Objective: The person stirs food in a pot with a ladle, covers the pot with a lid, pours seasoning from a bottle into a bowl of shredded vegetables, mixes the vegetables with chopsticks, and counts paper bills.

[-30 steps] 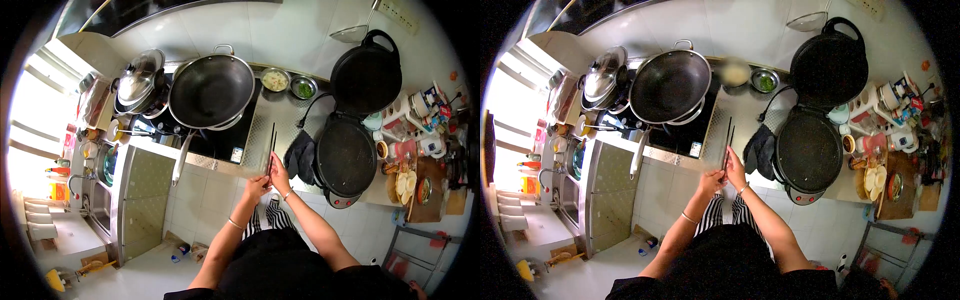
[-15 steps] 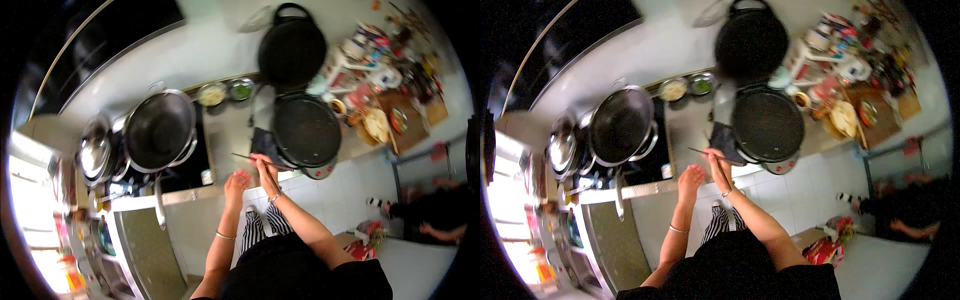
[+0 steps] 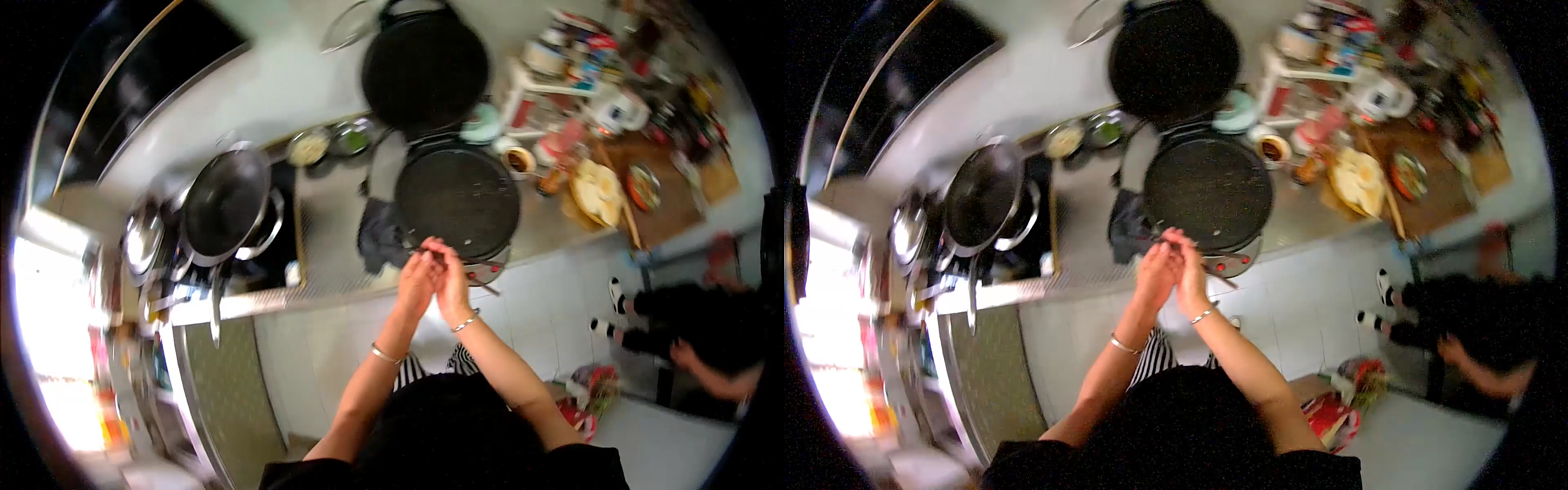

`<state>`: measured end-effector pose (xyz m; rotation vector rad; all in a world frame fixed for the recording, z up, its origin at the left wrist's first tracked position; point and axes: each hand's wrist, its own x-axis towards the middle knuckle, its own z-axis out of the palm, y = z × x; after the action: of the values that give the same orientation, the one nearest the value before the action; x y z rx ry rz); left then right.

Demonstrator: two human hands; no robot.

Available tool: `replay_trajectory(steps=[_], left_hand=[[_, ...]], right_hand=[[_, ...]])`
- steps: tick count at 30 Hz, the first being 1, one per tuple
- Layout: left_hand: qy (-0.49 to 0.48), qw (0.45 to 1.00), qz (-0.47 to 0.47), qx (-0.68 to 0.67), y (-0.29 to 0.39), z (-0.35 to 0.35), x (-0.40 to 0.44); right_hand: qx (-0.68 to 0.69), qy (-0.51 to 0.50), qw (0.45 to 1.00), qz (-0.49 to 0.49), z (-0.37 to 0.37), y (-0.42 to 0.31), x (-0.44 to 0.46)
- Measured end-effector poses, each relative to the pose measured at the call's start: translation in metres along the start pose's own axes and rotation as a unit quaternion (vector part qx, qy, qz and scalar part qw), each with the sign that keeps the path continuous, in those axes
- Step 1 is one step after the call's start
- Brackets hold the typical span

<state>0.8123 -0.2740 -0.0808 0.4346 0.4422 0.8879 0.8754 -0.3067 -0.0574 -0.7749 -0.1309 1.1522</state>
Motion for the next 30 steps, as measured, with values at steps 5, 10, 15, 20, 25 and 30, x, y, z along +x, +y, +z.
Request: replay_trajectory(steps=[5, 10, 15, 20, 25, 30], left_hand=[[0.066, 0.994, 0.077, -0.048, -0.007, -0.010, -0.036], [0.188, 0.969, 0.138, -0.081, 0.015, -0.004, -0.080], [0.228, 0.961, 0.133, -0.078, 0.020, -0.026, -0.084], [0.160, 0.982, 0.102, -0.004, 0.018, -0.058, -0.076], [0.233, 0.946, 0.103, 0.202, 0.029, -0.137, -0.023], [0.253, 0.689, 0.213, 0.645, 0.050, -0.150, 0.044]], right_hand=[[-0.020, -0.069, 0.989, 0.130, -0.007, 0.004, -0.019], [-0.006, -0.089, 0.975, 0.204, 0.003, 0.029, -0.042], [-0.006, -0.017, 0.979, 0.204, -0.002, 0.059, -0.046], [0.023, 0.031, 0.983, 0.181, -0.019, 0.065, -0.039], [0.080, 0.103, 0.980, 0.153, -0.018, 0.053, -0.021], [0.082, 0.123, 0.980, 0.135, -0.014, 0.045, -0.015]])
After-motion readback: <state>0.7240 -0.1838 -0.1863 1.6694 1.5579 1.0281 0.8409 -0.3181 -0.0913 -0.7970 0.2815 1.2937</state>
